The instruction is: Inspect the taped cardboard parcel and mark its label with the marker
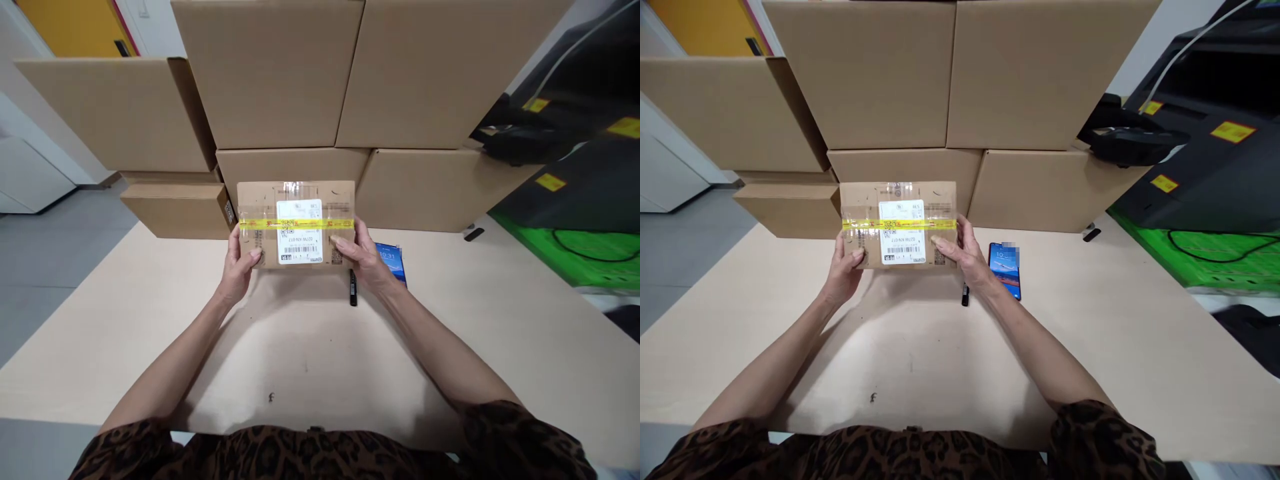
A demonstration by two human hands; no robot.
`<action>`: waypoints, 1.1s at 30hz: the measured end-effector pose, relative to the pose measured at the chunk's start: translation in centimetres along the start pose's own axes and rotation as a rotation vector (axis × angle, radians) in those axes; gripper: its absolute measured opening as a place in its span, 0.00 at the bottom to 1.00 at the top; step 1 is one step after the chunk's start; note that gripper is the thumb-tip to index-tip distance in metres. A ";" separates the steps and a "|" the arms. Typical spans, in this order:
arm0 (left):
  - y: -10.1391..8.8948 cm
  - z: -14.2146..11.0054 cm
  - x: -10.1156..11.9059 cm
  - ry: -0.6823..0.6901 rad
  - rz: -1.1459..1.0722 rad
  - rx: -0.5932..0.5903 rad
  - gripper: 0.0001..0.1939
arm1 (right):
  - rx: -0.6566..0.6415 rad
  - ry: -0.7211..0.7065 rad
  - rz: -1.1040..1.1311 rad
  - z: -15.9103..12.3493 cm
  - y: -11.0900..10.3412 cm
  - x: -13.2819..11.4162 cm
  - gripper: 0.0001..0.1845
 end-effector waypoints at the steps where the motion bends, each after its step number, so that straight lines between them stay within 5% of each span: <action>1: 0.0 -0.3 0.1 0.009 0.020 -0.009 0.42 | -0.013 0.066 0.039 0.1 0.4 0.4 0.45; 7: 0.3 -1.9 0.6 0.001 0.051 -0.082 0.45 | -0.009 0.155 0.172 -0.5 0.8 1.0 0.49; 12: 1.9 -2.4 -0.2 -0.174 -0.064 -0.223 0.45 | -0.097 0.168 0.196 -1.3 1.1 1.3 0.50; 16: 1.8 -2.9 -0.7 -0.237 -0.092 -0.200 0.46 | -0.142 0.202 0.183 -1.7 1.5 1.8 0.55; 23: 2.3 -3.5 -0.7 -0.194 -0.059 -0.216 0.45 | -0.174 0.217 0.148 -2.0 1.7 1.7 0.61; 29: 1.8 -3.7 -0.3 -0.124 0.081 -0.236 0.53 | -0.025 0.082 0.150 -2.1 0.6 -0.3 0.62; 33: 2.2 -3.8 0.0 -0.070 0.069 -0.282 0.55 | -0.002 0.053 0.157 -2.3 1.1 -0.9 0.55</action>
Point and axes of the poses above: each hand's wrist, its own z-axis towards the middle knuckle, its own y-axis out of the palm, x = y × z, the point moved 10 cm from there along z, towards the middle knuckle, and after that the axes turned 13 degrees about z, right-handed, at the moved point
